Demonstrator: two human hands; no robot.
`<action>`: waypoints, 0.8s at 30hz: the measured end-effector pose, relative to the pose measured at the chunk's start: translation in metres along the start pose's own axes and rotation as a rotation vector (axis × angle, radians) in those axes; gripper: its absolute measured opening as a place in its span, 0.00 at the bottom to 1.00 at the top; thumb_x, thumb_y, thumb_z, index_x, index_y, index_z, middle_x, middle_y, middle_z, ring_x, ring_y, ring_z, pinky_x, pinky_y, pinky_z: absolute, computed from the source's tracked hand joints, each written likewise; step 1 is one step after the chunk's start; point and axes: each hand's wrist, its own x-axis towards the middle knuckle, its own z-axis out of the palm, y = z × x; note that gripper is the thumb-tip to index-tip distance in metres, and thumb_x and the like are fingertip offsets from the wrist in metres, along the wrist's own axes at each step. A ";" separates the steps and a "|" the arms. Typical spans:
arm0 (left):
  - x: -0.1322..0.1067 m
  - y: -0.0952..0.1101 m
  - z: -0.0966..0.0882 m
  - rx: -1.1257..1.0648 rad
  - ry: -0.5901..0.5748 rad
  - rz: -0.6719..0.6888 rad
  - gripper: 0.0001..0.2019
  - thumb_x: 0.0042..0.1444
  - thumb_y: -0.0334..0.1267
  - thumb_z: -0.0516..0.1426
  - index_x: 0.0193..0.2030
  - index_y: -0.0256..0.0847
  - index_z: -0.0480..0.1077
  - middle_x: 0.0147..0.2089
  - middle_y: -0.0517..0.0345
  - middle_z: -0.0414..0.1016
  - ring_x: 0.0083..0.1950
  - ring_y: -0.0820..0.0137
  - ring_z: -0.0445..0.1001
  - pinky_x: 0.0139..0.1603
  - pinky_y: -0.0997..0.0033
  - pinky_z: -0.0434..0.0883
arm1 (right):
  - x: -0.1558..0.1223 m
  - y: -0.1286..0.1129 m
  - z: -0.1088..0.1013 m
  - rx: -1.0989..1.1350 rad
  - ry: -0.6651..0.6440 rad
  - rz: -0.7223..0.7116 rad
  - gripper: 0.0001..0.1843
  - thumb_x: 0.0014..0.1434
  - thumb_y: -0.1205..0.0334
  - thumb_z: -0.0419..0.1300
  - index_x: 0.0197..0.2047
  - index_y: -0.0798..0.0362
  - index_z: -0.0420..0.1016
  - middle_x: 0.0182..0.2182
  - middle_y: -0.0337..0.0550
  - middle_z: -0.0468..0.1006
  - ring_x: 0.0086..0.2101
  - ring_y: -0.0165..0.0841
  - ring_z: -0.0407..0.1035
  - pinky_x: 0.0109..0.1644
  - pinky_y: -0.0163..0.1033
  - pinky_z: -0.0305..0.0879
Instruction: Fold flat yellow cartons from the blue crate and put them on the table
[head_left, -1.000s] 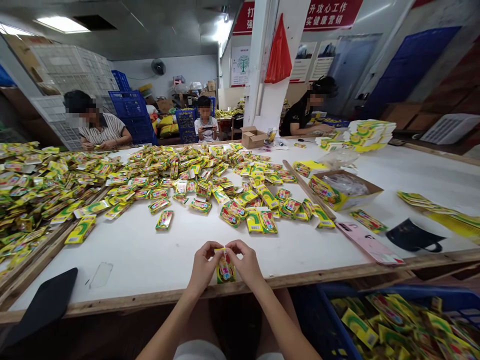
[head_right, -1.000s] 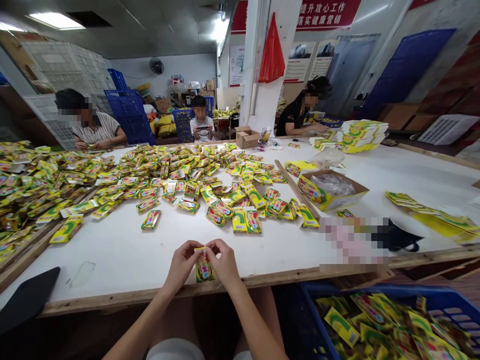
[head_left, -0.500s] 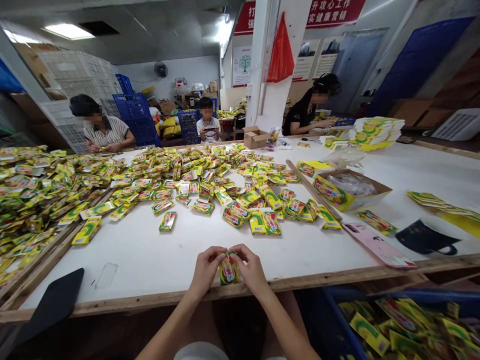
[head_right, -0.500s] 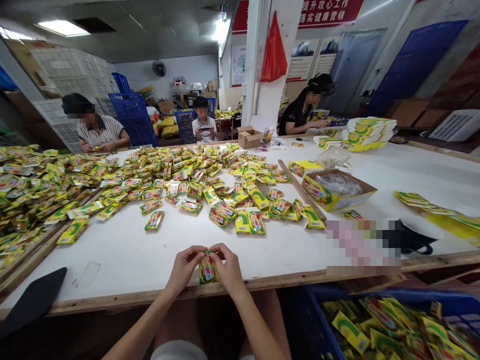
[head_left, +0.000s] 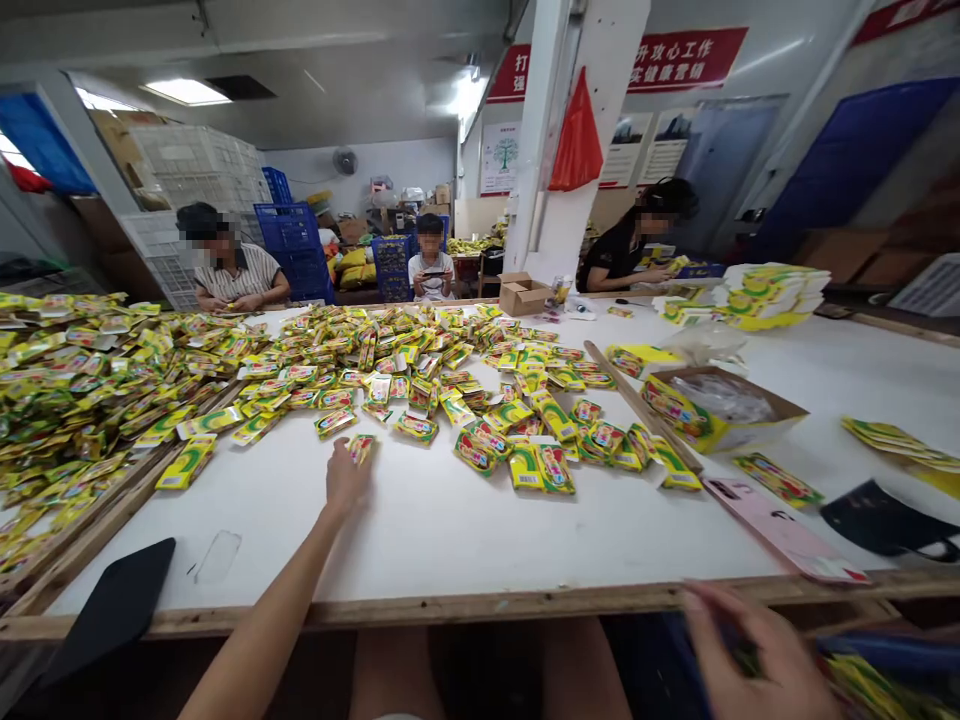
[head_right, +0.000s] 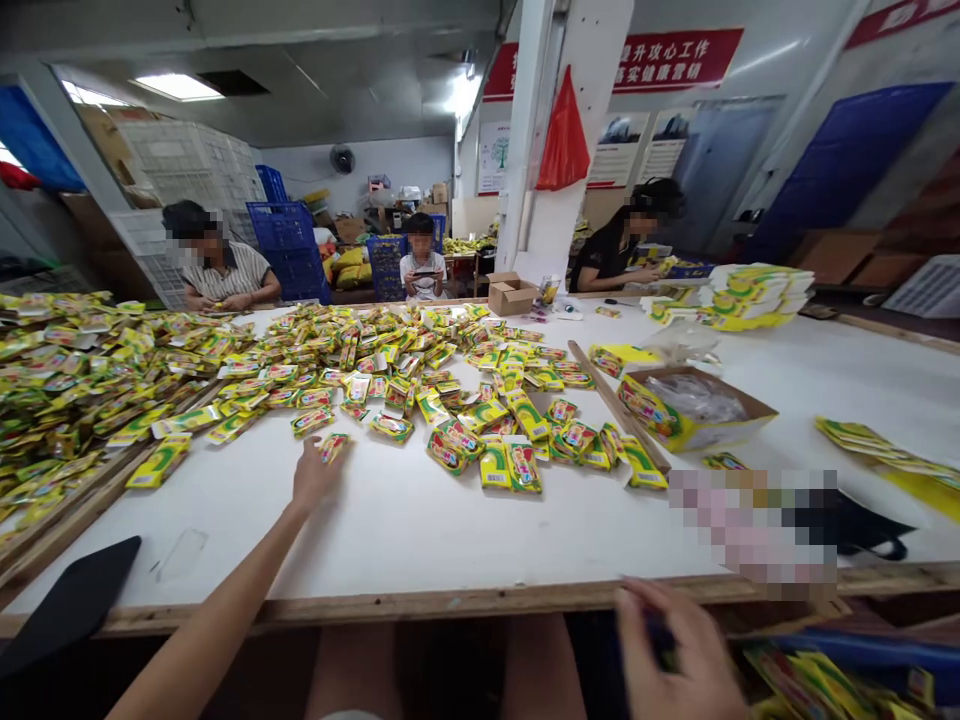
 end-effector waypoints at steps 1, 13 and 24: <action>-0.016 0.005 0.005 -0.047 -0.029 0.025 0.26 0.53 0.42 0.57 0.56 0.40 0.53 0.48 0.44 0.71 0.47 0.56 0.73 0.47 0.57 0.68 | -0.009 -0.014 0.021 0.060 -0.070 0.060 0.17 0.54 0.45 0.58 0.36 0.50 0.74 0.35 0.46 0.77 0.36 0.42 0.71 0.44 0.46 0.66; -0.165 0.047 0.037 -0.824 -0.448 0.291 0.31 0.52 0.40 0.60 0.60 0.47 0.50 0.55 0.49 0.65 0.47 0.65 0.73 0.47 0.62 0.71 | -0.049 -0.100 0.167 0.824 -0.652 0.191 0.15 0.59 0.60 0.55 0.50 0.49 0.63 0.41 0.45 0.77 0.39 0.36 0.74 0.45 0.41 0.71; -0.146 0.051 0.036 -0.765 -0.615 0.408 0.12 0.58 0.43 0.55 0.43 0.40 0.73 0.43 0.50 0.78 0.45 0.62 0.75 0.48 0.62 0.71 | -0.017 -0.067 0.163 0.651 -0.833 0.060 0.11 0.58 0.55 0.56 0.37 0.52 0.76 0.34 0.44 0.79 0.36 0.37 0.73 0.41 0.40 0.70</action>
